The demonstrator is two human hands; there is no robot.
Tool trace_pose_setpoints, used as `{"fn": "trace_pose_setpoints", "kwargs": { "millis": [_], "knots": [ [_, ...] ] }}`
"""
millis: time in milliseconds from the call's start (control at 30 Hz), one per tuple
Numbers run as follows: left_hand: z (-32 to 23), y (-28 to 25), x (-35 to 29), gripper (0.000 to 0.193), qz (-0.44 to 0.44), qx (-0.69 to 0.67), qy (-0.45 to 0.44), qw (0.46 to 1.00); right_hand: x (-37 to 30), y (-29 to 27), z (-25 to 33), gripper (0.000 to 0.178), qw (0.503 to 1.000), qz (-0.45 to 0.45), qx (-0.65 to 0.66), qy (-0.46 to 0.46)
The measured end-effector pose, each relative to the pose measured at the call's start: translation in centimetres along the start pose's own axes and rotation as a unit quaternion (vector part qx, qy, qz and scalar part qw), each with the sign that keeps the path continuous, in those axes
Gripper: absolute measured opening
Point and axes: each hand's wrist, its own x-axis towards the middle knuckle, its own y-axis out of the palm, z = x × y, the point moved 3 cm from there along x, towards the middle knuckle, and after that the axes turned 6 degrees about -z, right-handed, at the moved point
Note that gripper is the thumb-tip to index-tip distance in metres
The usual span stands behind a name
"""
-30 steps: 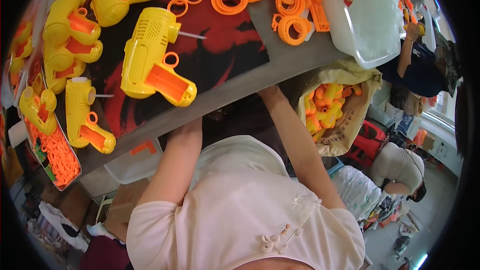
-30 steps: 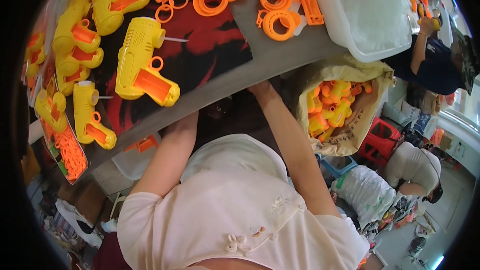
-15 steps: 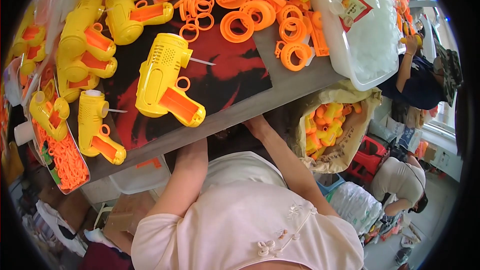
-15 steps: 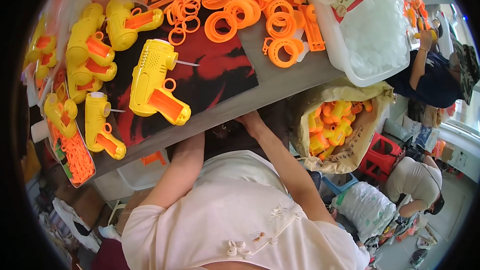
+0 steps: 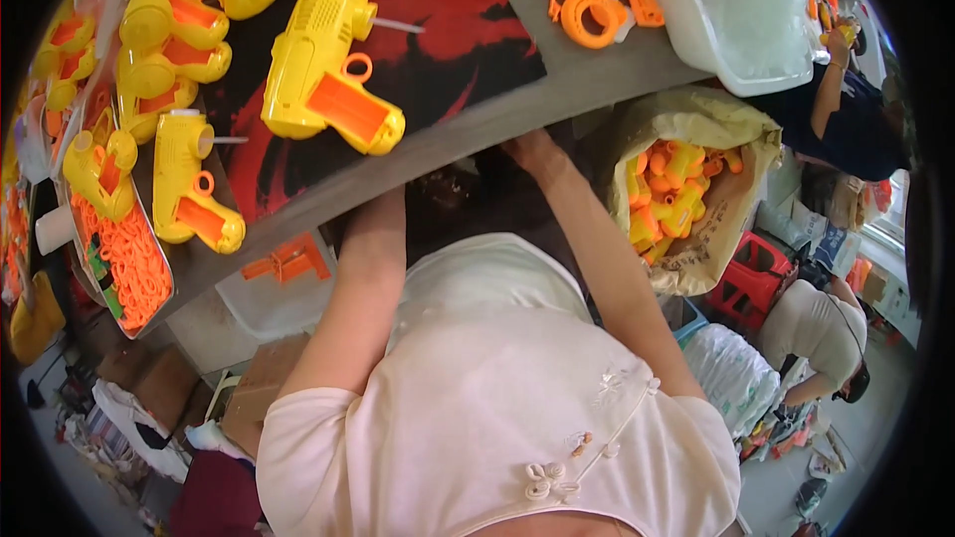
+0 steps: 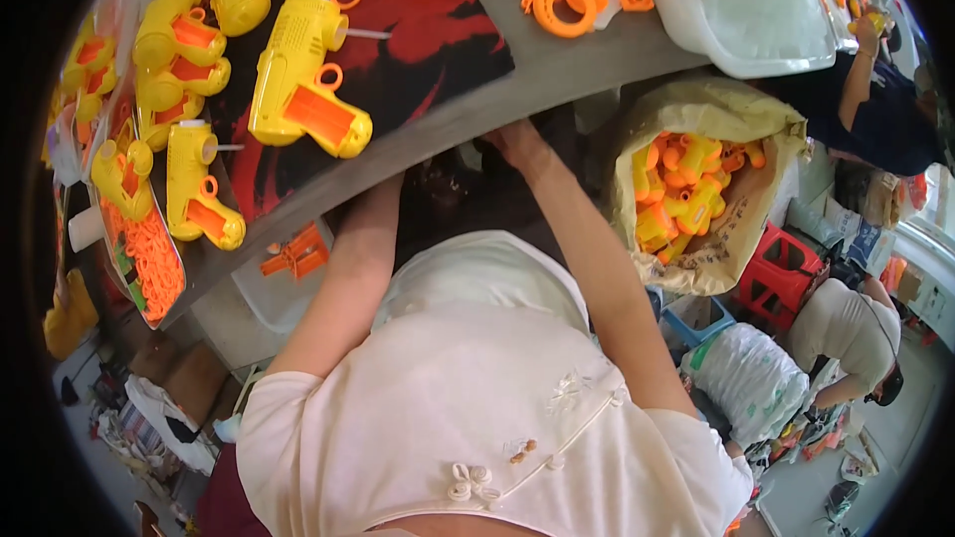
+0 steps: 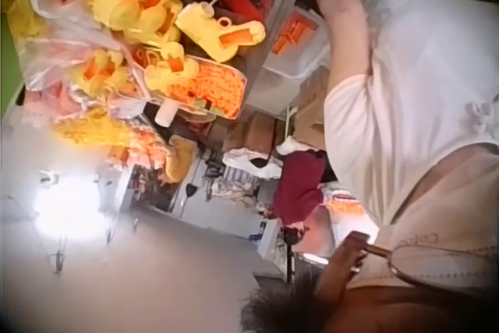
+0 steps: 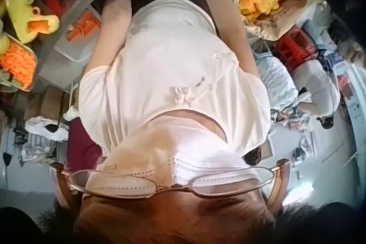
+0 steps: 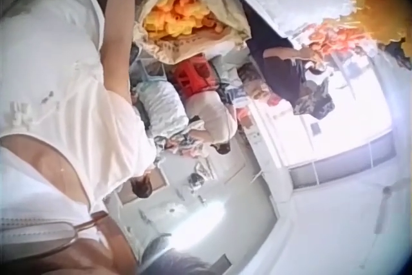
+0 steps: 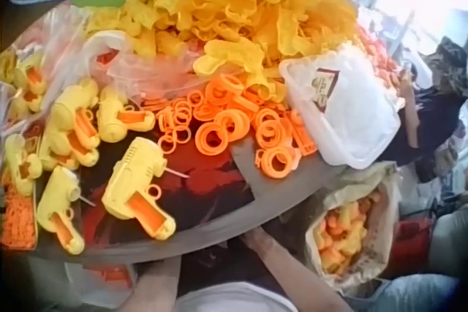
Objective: Assembling plastic toy guns by attaching various components and triggers.
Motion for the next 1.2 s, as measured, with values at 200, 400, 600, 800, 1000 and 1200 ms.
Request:
{"fn": "trace_pose_setpoints", "kwargs": {
  "millis": [200, 400, 600, 800, 1000, 1200],
  "knots": [
    [4.4, 0.9, -3.3, 0.05, -0.036, 0.028, 0.001, 0.999, 0.5, 1.7, 1.2, 0.032, 0.999, 0.0, -0.038, -0.023],
    [3.6, 0.6, -15.4, 0.047, 0.003, 0.124, 0.073, 0.99, -0.2, 3.2, 2.4, 0.033, 0.997, 0.029, -0.064, -0.029],
    [2.8, -3.6, -23.7, 0.048, -0.058, 0.037, 0.186, 0.98, -0.7, 3.7, 3.0, 0.037, 0.995, 0.005, -0.1, -0.031],
    [3.7, -5.6, -25.5, 0.037, -0.093, -0.027, 0.211, 0.973, -1.4, 4.3, 3.5, 0.037, 0.989, 0.034, -0.129, -0.057],
    [3.9, -5.2, -25.0, 0.034, -0.116, -0.024, 0.208, 0.971, -0.6, 3.3, 3.0, 0.043, 0.994, 0.036, -0.1, -0.004],
    [3.7, -5.7, -24.4, 0.032, -0.13, -0.019, 0.208, 0.969, -0.3, 3.4, 3.0, 0.036, 0.993, 0.026, -0.111, -0.012]
  ]
}}
